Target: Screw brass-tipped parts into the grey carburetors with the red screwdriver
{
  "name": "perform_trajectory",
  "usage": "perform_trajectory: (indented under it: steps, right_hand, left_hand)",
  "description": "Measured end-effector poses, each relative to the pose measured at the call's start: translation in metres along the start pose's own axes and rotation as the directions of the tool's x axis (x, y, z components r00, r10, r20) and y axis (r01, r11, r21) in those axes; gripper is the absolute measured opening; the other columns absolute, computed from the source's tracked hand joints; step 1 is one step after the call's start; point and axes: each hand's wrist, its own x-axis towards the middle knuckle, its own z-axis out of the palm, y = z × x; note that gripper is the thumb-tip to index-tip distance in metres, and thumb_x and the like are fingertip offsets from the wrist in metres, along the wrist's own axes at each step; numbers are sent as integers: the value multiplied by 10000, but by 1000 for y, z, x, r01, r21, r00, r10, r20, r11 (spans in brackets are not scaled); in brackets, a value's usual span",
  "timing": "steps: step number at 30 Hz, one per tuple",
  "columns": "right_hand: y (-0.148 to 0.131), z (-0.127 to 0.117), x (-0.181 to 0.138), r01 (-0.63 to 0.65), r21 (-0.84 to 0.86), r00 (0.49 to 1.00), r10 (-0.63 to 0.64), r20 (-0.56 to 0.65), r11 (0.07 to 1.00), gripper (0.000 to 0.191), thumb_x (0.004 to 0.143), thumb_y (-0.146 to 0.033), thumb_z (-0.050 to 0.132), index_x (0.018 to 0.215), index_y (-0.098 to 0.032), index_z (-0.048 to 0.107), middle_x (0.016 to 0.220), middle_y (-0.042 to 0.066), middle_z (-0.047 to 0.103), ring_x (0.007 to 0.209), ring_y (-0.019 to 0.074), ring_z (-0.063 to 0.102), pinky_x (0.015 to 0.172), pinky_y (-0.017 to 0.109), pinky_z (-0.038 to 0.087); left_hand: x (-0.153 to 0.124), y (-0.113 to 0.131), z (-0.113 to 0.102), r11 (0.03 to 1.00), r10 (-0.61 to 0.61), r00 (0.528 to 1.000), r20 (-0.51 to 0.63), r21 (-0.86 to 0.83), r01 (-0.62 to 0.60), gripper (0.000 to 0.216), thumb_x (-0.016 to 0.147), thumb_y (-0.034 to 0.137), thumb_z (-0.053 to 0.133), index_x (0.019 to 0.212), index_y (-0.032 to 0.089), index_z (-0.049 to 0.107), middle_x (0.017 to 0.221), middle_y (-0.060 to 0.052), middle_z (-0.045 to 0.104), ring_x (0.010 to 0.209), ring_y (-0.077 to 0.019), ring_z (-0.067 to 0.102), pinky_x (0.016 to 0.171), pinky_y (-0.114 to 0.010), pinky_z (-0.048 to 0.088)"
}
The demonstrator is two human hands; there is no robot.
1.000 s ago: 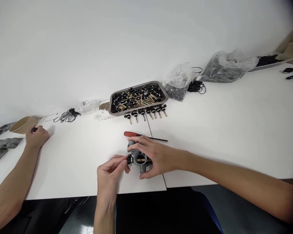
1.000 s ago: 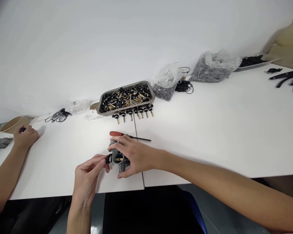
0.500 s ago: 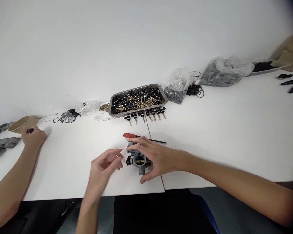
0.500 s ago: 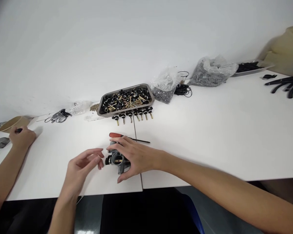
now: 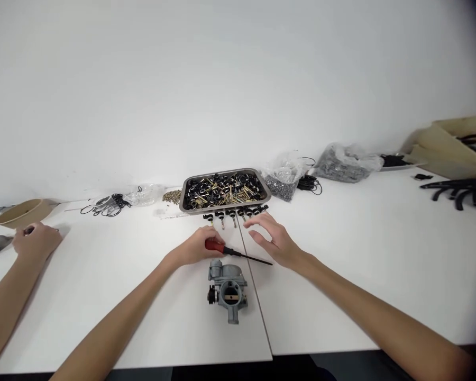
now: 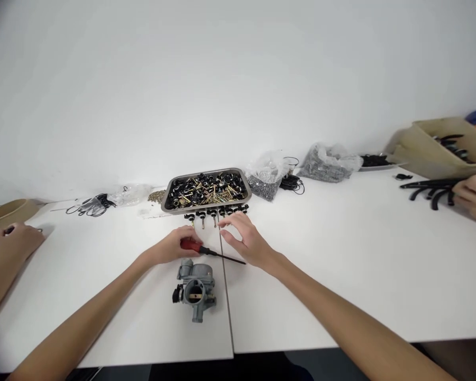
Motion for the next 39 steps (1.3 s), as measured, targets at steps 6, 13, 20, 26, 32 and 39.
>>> perform_trajectory:
  steps: [6,13,20,26,32,39]
  right_hand:
    - [-29,12,-10,78,183,983,-107,152,980,386,908,-511,494,1195,-254,510,1111,85,571,1081,244,539,982,443,436]
    - [-70,29,-27,194,56,783,-189,593,979,959,658,-508,773,1432,-306,242,1454,125,340,1372,327,289,1094,471,366]
    - [-63,38,-37,50,-16,809,-31,587,999,1047,618,-338,809,1442,-321,162,1526,135,209,1405,332,269,1095,483,367]
    - [-60,36,-37,15,38,819,-33,572,999,1045,597,-254,798,1438,-321,181,1501,122,265,1395,293,317,1109,424,358]
    - [-45,30,-28,-4,83,846,-41,532,997,1003,612,-226,783,1427,-320,206,1495,117,261,1394,281,318,1080,399,389]
    - [-45,18,-16,-107,51,815,59,576,993,1031,619,-248,794,1457,-347,202,1510,97,243,1377,299,326,1052,433,411]
  left_hand:
    - [-12,-9,-4,963,-79,979,-186,-268,27,201,704,319,744,829,164,716,896,-82,626,798,-173,586,736,-307,480]
    - [-24,-27,-58,740,-324,834,-446,-669,-70,249,653,263,798,852,142,712,677,-38,641,583,-122,581,635,-285,470]
    - [-44,-71,-108,608,-536,515,-669,-729,-314,211,624,196,807,765,69,714,569,-35,578,499,-107,545,504,-238,453]
    - [-57,-115,-120,490,-714,322,-622,-772,-406,44,657,24,709,658,32,666,677,-99,633,506,-76,528,432,-178,452]
    - [-60,-129,-121,484,-745,266,-611,-771,-415,51,668,-24,670,690,21,659,671,-98,647,491,-73,527,433,-173,462]
    - [-63,-137,-121,434,-759,252,-601,-754,-493,112,734,-17,626,698,89,612,617,-25,598,511,-70,532,498,-191,491]
